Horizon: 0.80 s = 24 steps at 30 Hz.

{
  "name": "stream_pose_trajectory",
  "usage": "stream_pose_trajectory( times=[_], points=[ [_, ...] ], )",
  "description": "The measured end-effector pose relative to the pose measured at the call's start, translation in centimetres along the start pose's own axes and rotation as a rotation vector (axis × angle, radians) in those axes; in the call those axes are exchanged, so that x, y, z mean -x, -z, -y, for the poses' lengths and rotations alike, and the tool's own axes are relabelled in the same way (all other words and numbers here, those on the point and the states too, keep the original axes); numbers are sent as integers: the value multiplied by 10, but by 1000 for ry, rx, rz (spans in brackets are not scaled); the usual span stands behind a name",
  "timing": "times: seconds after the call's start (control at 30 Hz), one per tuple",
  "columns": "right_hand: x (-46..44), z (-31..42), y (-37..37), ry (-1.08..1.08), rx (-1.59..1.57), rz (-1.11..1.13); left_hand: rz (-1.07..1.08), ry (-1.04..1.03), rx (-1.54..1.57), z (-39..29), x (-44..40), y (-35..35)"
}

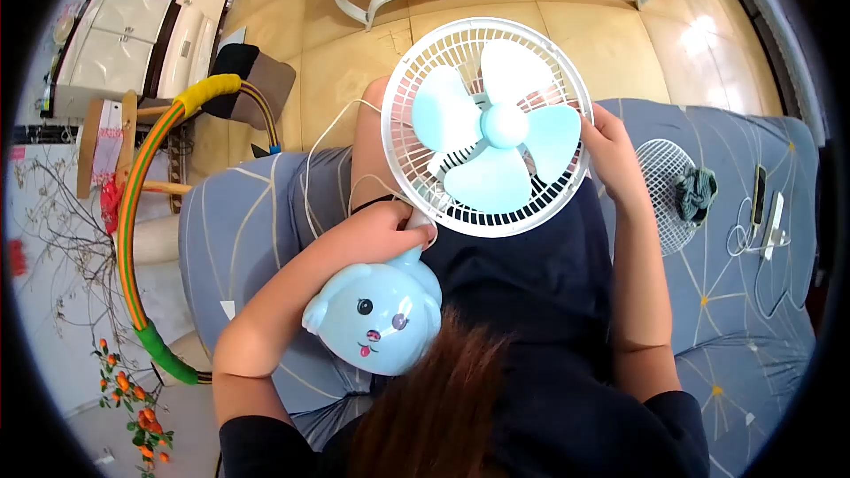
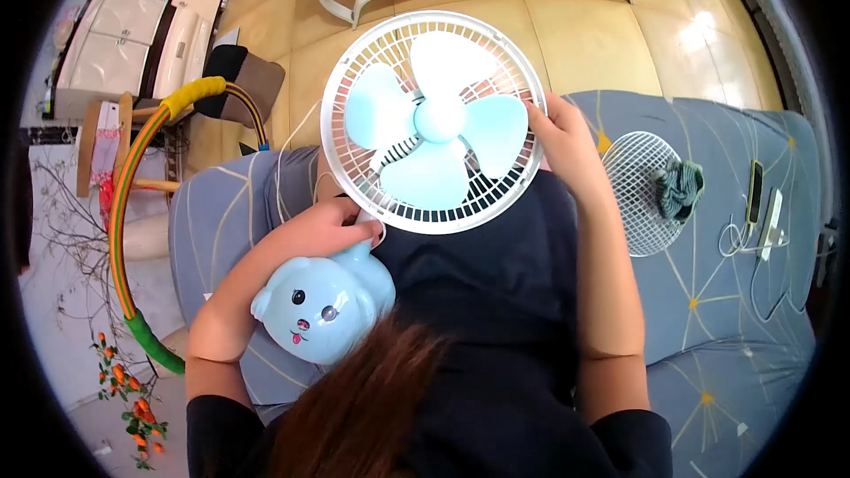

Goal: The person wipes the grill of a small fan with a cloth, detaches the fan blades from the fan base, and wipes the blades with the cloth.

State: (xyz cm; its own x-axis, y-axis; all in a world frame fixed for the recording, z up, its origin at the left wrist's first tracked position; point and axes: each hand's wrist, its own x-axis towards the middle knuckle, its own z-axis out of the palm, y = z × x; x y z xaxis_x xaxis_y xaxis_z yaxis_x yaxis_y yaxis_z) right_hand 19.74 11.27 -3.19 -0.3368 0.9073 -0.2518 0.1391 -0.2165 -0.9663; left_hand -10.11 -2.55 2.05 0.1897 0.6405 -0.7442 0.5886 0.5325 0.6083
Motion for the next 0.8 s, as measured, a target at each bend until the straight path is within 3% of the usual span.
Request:
stream_pose_trajectory(
  times=[0.13, 0.17, 0.23, 0.33, 0.43, 0.53, 0.67, 0.8],
  points=[
    [-16, -7, -7, -9, 38, 64, -99, -7, -45, 9, 1, 5],
    [-21, -12, -6, -48, 36, 80, -39, 15, -87, 8, 1, 14],
    [-28, -16, -2, -78, 81, 104, -143, 74, -137, -9, 15, 26],
    [-24, 0, -6, -83, 146, 112, -455, -51, -100, 9, 12, 33],
    [-32, -2, 0, -96, 248, 148, -536, -12, -239, -2, 3, 48],
    [-35, 1, 2, -136, 313, 147, -541, -595, 413, 28, -48, 33],
    [-33, 5, -1, -117, 353, 110, -125, -760, 769, 35, -72, 25],
    [-30, 10, 1, -58, 520, 39, -318, -900, 573, 25, -69, 15]
  ],
)
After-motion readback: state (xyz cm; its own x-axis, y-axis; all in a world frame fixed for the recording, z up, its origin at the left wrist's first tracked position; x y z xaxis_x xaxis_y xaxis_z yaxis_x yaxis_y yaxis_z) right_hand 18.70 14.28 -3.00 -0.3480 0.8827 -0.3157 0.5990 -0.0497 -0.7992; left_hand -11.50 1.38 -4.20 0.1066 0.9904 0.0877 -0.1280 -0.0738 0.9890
